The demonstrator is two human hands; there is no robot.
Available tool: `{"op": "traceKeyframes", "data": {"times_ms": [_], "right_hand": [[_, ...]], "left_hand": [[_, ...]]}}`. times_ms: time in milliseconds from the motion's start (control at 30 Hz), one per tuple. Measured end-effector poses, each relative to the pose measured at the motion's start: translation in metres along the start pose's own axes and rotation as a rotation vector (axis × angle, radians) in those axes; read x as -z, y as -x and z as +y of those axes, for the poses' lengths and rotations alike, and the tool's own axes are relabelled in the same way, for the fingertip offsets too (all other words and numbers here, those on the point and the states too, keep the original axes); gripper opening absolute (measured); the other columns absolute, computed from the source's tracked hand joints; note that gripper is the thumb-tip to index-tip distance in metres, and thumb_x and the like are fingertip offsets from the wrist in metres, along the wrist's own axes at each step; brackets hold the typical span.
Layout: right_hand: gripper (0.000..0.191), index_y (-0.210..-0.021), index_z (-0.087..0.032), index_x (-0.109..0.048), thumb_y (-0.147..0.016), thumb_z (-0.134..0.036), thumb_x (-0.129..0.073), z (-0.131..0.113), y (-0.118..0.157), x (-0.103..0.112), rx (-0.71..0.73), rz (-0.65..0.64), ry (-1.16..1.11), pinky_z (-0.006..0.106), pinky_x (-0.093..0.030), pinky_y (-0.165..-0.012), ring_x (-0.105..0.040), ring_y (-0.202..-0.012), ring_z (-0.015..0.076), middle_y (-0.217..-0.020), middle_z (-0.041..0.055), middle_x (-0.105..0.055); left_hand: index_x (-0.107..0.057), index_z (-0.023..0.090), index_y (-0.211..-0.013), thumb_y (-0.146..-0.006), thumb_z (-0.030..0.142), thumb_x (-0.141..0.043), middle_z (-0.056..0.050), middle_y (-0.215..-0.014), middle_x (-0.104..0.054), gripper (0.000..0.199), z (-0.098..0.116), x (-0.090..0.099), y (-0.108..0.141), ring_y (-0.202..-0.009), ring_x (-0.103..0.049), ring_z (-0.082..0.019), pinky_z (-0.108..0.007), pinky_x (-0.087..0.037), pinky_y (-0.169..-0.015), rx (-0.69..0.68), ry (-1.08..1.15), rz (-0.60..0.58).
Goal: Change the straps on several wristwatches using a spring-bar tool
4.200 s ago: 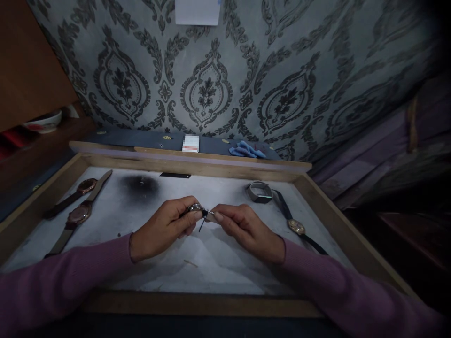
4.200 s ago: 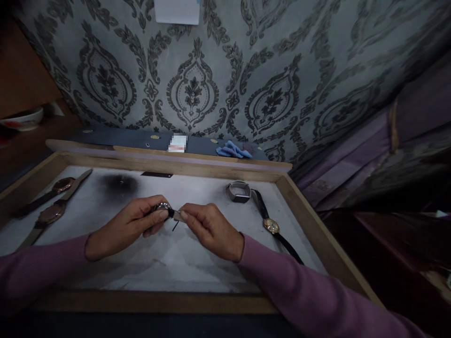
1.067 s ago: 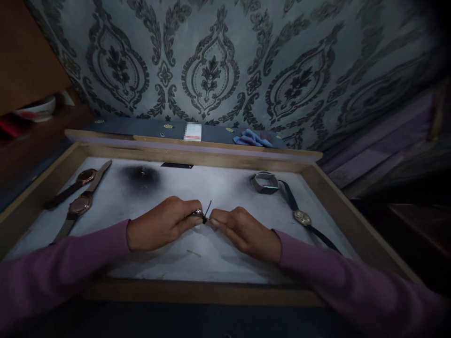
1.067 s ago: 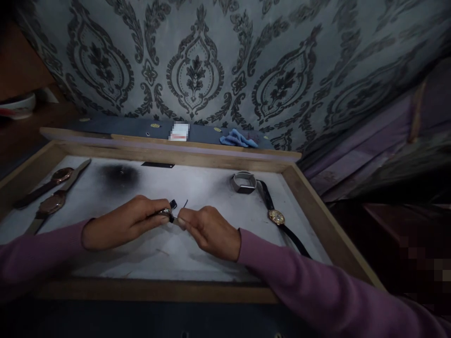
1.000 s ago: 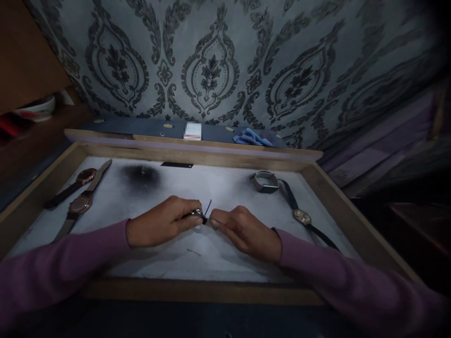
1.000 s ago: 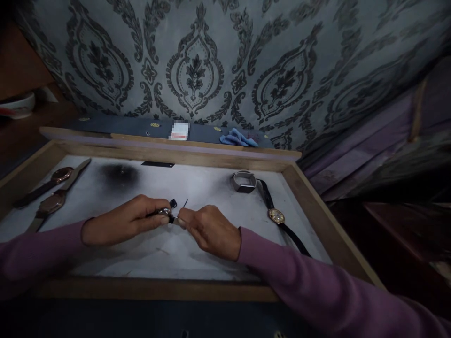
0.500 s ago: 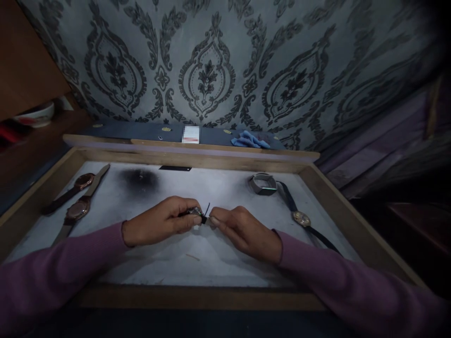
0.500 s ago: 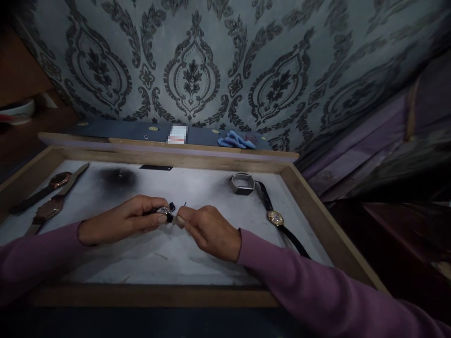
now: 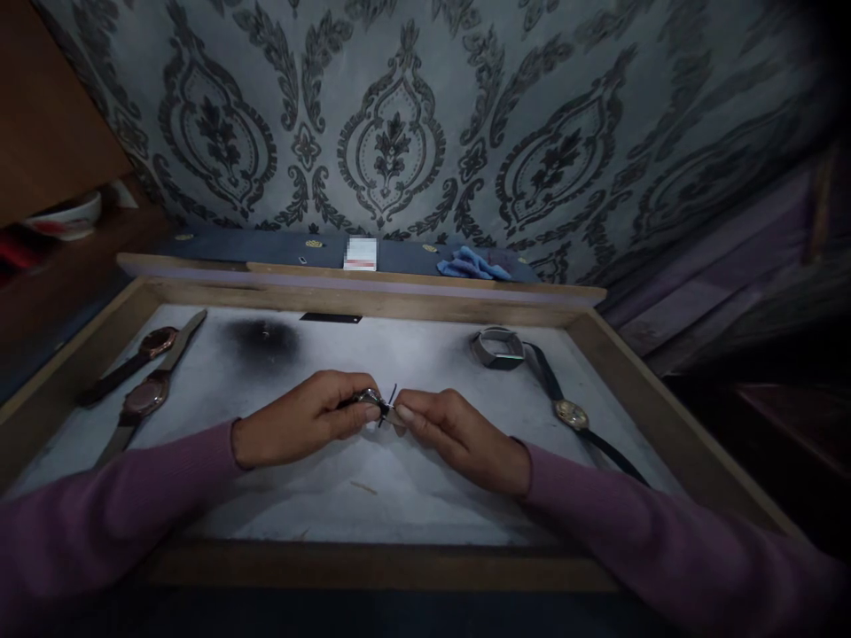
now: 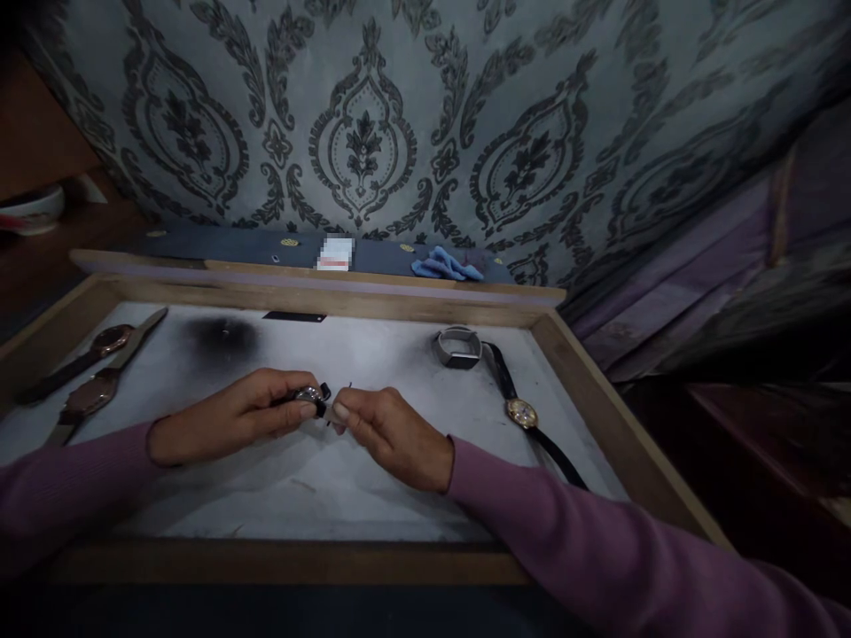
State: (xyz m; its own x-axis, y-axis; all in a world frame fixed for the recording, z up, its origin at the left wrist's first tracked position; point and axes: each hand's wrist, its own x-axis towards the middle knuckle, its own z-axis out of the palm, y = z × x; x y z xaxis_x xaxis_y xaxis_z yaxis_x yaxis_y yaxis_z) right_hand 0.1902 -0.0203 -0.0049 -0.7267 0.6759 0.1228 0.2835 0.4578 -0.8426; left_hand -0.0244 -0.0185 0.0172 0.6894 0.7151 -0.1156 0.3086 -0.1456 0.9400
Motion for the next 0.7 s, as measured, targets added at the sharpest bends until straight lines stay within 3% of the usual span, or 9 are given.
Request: {"op": "traceKeyframes", "data": {"times_ms": [167,300,500,700], "right_hand": [[0.037,-0.073,-0.018,-0.046,-0.100,-0.040,-0.032,-0.0009,-0.0014,-0.0020,0.011,0.024,-0.035,0.021,-0.034,-0.053,-0.037,-0.054,0.0080,-0.062,-0.0045,-0.040],[0.033,-0.075,-0.018,-0.046,-0.100,-0.033,-0.032,-0.0012,0.0001,-0.0017,0.032,-0.016,0.093,0.021,-0.034,-0.053,-0.039,-0.052,0.0077,-0.062,-0.0046,-0.040],[0.029,-0.077,-0.018,-0.045,-0.099,-0.028,-0.028,0.0020,0.0032,0.0007,0.109,-0.036,0.405,0.022,-0.026,-0.049,-0.034,-0.045,0.0080,-0.057,-0.0055,-0.037],[0.025,-0.079,-0.019,-0.045,-0.098,-0.022,-0.029,0.0015,0.0053,0.0023,0.189,0.001,0.535,0.022,-0.024,-0.046,-0.034,-0.042,0.0090,-0.052,-0.0062,-0.038]], "left_hand": [[-0.051,0.016,-0.076,-0.091,0.031,-0.045,0.005,-0.063,-0.037,0.023,0.0032,0.0001,0.0006,-0.059,-0.035,-0.010,-0.021,-0.029,-0.052,-0.039,-0.091,0.042],[-0.053,0.015,-0.076,-0.090,0.032,-0.046,0.004,-0.065,-0.039,0.023,0.0026,-0.0010,0.0017,-0.061,-0.036,-0.010,-0.021,-0.031,-0.054,-0.033,-0.123,0.033],[-0.054,0.014,-0.081,-0.088,0.039,-0.050,0.008,-0.056,-0.033,0.026,-0.0025,-0.0006,0.0009,-0.050,-0.028,-0.007,-0.021,-0.024,-0.046,0.094,0.154,-0.105],[-0.056,0.013,-0.084,-0.087,0.040,-0.053,0.009,-0.054,-0.035,0.027,-0.0006,0.0005,0.0000,-0.047,-0.029,-0.007,-0.021,-0.023,-0.045,0.106,0.251,-0.123]]}}
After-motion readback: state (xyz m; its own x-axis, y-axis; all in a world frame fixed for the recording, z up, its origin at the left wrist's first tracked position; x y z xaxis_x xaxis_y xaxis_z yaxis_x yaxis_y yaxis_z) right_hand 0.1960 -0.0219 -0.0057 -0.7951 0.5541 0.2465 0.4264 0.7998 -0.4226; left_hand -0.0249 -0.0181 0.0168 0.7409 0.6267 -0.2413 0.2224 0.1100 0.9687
